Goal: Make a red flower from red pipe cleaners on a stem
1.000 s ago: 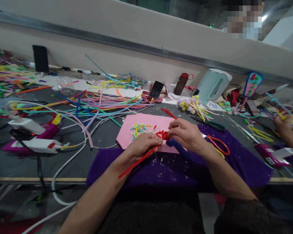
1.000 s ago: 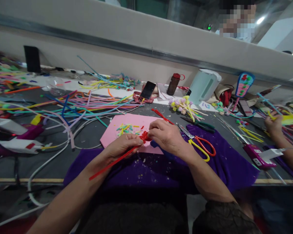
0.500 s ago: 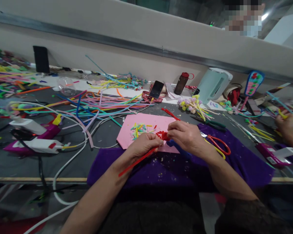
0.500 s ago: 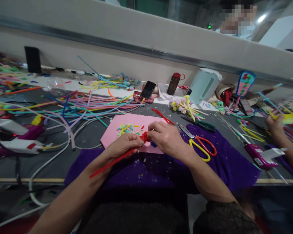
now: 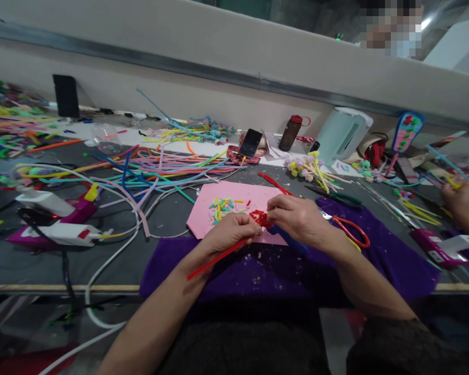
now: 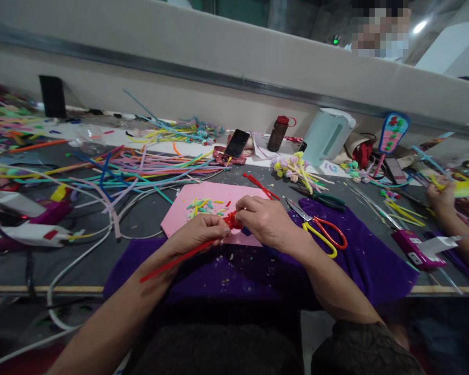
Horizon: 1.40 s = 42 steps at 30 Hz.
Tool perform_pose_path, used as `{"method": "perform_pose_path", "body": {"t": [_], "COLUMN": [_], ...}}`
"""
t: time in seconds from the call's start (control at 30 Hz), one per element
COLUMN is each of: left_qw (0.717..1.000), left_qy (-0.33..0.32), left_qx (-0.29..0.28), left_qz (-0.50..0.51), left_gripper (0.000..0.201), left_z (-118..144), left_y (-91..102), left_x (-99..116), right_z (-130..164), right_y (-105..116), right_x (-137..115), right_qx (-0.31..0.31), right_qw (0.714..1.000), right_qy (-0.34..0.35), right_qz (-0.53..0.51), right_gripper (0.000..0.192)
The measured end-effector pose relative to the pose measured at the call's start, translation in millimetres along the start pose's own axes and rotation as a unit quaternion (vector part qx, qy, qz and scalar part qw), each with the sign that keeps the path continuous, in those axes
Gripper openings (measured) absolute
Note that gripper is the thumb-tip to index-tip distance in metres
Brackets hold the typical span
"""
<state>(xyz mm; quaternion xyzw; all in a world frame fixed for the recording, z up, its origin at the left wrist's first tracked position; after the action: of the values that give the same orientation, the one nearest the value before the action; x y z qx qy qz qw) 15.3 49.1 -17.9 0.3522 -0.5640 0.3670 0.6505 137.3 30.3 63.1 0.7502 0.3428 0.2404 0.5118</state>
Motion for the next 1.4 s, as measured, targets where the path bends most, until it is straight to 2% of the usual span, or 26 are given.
{"method": "perform_pose_path", "body": {"t": [0.47,0.6,0.73,0.83,1.03,1.17,1.23,1.33,1.4], "left_qw": [1.0,0.996,0.979,0.968,0.961,0.963,0.967,0.974,0.976], "left_qy": [0.0,0.009,0.007,-0.002,-0.003,0.003,0.005,0.021,0.032], "left_qx": [-0.004,0.008,0.005,0.0,0.02,0.017,-0.001,-0.031,-0.044], "left_qz": [0.02,0.084,0.203,0.252,0.276,0.27,0.256,0.224,0.209], "left_gripper": [0.021,0.018,0.019,0.022,0.021,0.021,0.021,0.021,0.021], "left_z": [-0.5,1.1,3.4,4.4,4.6,4.6,4.5,4.3,3.9], "left_y": [1.1,0.6,-2.5,-2.8,2.6,2.4,0.3,-2.3,-2.7], "left_x": [-3.5,-2.3,5.6,9.7,7.3,5.7,5.1,1.7,-1.1], "right_z": [0.8,5.8,14.2,17.8,15.6,12.8,9.6,1.1,-4.6], "right_y": [0.5,10.2,25.9,25.9,4.9,3.4,8.1,14.7,14.6], "right_x": [2.7,10.2,23.4,30.3,35.6,33.1,30.5,22.2,15.3], "right_qx": [0.022,0.085,0.185,0.216,0.2,0.187,0.176,0.132,0.088], "right_qw": [0.999,0.989,0.959,0.938,0.922,0.922,0.925,0.937,0.94], "right_qy": [-0.018,-0.039,-0.105,-0.141,-0.162,-0.159,-0.141,-0.079,-0.034], "right_qz": [-0.043,-0.11,-0.186,-0.23,-0.291,-0.299,-0.304,-0.315,-0.329], "right_gripper": [0.024,0.021,0.026,0.023,0.013,0.014,0.025,0.049,0.052]}}
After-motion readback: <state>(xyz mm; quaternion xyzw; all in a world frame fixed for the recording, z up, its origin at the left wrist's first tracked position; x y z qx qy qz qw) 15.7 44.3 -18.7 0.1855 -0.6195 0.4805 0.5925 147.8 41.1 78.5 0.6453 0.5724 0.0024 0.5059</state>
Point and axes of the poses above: each hand's wrist, its own z-axis away from the middle knuckle, its own y-axis out of the back of the hand, x = y × z, the point moved 6 cm from there along -z, towards the middle knuckle, and after that the axes turned 5 degrees about -y, right-handed, at the moved point
